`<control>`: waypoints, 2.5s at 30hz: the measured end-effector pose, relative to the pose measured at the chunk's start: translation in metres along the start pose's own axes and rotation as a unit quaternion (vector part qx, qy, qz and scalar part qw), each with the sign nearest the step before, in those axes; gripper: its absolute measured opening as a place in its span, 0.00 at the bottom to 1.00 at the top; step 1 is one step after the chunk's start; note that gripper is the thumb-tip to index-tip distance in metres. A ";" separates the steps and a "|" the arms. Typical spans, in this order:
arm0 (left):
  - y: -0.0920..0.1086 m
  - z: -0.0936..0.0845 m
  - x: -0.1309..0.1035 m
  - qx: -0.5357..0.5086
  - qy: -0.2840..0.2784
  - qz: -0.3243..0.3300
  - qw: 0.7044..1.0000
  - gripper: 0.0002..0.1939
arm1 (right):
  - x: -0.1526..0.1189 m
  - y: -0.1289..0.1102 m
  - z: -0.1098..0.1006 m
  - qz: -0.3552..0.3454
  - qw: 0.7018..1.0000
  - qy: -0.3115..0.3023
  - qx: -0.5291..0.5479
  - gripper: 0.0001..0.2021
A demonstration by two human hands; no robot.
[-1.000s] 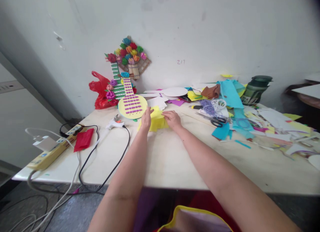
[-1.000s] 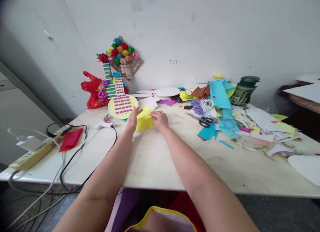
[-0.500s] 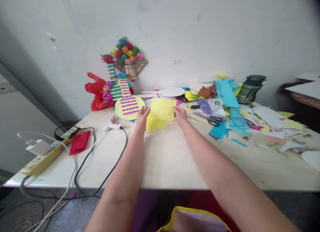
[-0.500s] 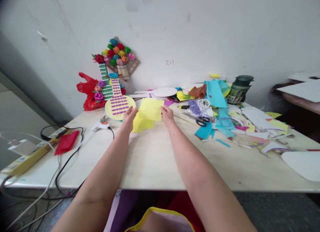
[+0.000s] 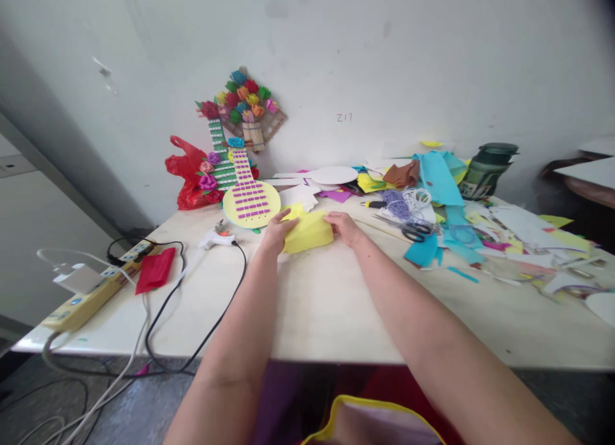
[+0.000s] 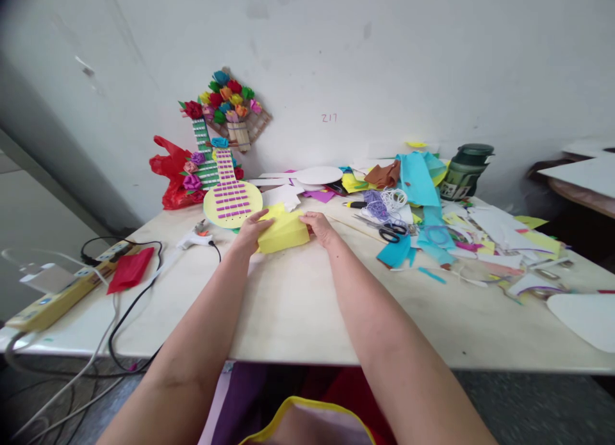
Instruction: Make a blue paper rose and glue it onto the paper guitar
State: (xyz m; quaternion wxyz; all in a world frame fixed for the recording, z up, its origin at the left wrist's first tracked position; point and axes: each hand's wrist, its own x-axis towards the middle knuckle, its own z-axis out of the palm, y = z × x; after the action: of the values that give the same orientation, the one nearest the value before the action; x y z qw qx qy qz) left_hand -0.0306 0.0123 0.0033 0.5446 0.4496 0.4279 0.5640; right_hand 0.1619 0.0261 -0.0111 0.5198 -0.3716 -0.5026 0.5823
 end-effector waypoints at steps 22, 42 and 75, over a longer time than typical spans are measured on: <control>0.003 -0.003 -0.002 0.061 -0.051 -0.053 0.995 0.24 | 0.005 0.004 -0.005 0.020 0.998 0.065 -0.005 0.08; 0.003 -0.005 -0.009 0.165 -0.144 -0.062 0.974 0.15 | -0.002 0.003 -0.002 0.061 0.995 -0.054 -0.052 0.09; 0.004 -0.005 -0.008 -0.004 -0.141 -0.099 0.985 0.19 | -0.003 -0.001 -0.004 0.072 0.994 -0.051 0.068 0.11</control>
State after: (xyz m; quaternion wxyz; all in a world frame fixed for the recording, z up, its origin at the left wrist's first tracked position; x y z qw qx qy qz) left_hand -0.0365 0.0046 0.0062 0.6549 0.4777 0.3865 0.4398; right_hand 0.1663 0.0236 -0.0116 0.4740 -0.3407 -0.4595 0.6694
